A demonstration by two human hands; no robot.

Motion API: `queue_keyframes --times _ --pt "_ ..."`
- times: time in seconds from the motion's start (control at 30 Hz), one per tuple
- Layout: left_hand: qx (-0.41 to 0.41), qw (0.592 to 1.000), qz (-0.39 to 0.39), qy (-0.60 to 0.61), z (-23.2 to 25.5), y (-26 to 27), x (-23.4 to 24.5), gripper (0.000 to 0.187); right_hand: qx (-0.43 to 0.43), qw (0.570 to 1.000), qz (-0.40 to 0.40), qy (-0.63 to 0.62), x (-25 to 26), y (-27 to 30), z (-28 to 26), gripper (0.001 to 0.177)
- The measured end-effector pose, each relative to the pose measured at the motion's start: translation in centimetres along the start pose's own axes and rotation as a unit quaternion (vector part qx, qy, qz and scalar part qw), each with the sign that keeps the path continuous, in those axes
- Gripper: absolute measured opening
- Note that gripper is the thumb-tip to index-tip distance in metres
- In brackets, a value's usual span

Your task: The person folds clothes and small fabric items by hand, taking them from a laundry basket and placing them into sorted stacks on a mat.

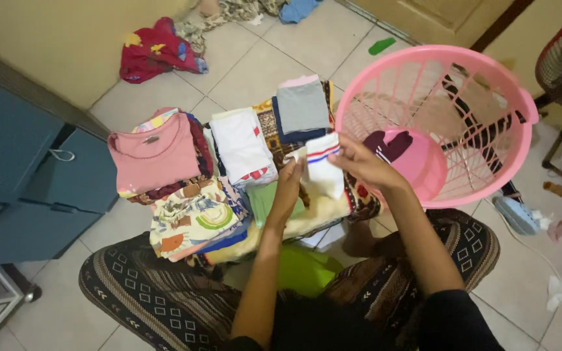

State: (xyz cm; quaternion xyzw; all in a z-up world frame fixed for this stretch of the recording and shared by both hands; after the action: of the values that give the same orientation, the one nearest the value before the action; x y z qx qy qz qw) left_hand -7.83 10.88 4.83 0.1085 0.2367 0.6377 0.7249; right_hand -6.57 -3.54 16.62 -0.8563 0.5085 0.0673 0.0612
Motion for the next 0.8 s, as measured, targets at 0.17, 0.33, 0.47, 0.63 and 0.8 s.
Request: queue_keyframes --times 0.17,0.33,0.47,0.63,0.8 --pt "-0.110 0.982 -0.118 0.101 0.4 0.4 -2.5 0.034 0.030 0.998 0.046 0.027 -1.2 -0.7 -2.4 0.038" --pt "0.037 0.988 -0.062 0.136 -0.9 1.3 -2.7 0.050 0.014 0.987 0.146 0.073 0.7 -0.7 -2.0 0.028" --pt "-0.054 0.990 -0.088 -0.096 2.6 4.5 -3.0 0.034 0.057 0.977 0.167 0.120 2.1 -1.4 -1.0 0.028" --pt "-0.059 0.995 -0.043 -0.066 4.4 5.2 -3.0 0.027 0.263 0.875 0.136 0.384 0.2 -0.2 -5.7 0.057" --pt "-0.180 0.982 -0.048 -0.010 5.6 4.9 -2.1 0.027 -0.003 0.946 -0.117 0.302 -2.1 -0.5 -0.9 0.067"
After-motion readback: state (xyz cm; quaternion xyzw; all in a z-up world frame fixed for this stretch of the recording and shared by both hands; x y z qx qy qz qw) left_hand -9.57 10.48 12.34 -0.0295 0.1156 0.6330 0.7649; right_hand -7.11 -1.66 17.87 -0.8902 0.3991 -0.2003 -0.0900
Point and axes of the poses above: each hand's wrist, its own y-axis away from the middle knuckle, its own x-axis out of the back of the hand, z = x × y, the point moved 9 cm from there along -y, towards the middle knuckle, and after that the axes turned 9 degrees about x, right-handed, at the moved point
